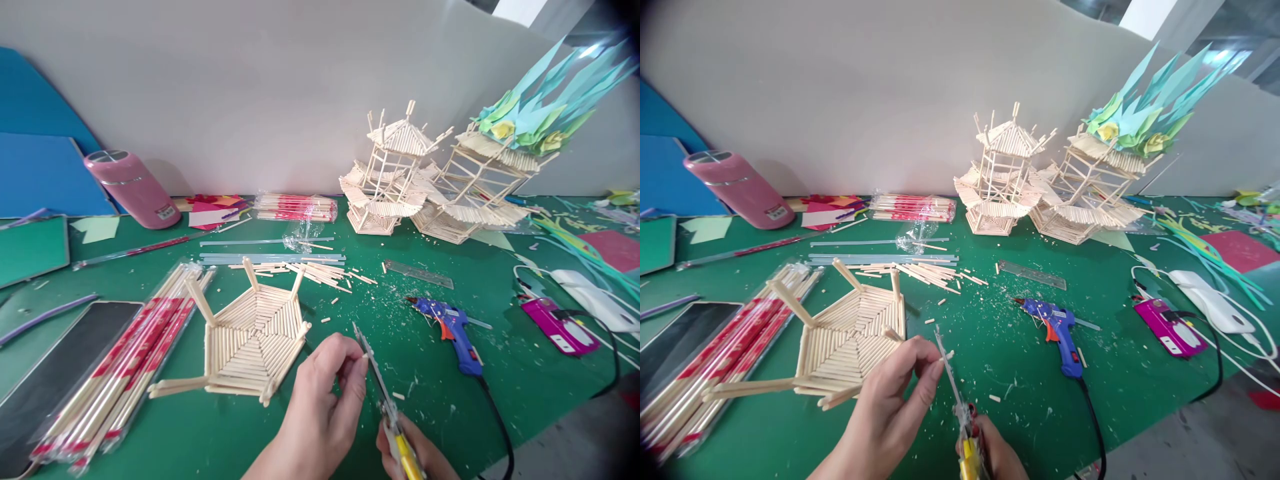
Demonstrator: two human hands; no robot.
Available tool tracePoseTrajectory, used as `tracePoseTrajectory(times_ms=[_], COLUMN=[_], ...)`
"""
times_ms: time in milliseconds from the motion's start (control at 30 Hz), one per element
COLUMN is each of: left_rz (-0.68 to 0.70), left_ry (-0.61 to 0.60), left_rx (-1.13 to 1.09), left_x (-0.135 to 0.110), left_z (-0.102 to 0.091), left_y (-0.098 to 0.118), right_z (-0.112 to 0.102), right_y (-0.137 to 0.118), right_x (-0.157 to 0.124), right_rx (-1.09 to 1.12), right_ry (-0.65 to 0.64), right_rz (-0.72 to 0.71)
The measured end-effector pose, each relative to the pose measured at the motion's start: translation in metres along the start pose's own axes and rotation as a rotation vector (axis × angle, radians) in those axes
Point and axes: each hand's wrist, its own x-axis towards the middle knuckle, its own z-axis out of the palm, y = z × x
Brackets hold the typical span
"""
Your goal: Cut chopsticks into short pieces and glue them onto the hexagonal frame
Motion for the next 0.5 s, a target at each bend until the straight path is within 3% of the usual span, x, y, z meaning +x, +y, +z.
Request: tracePoseTrajectory(times_ms=[333, 500], left_rz=[-0.315, -0.418], left_ry=[-0.071, -0.058], left_rx=[-0.420, -0.530], left_x=[0.0015, 0.0031], left_z=[0.0013, 0.0010], left_y=[0.0042, 0.0070], right_z=[-0.0021, -0.0075], right_y=[0.0038, 0.0021], right_x=[0.0043, 0.0003], right_rx=[-0.169, -0.290], right_ry=[0.011, 0.066], right_rz=[-0.135, -0.116])
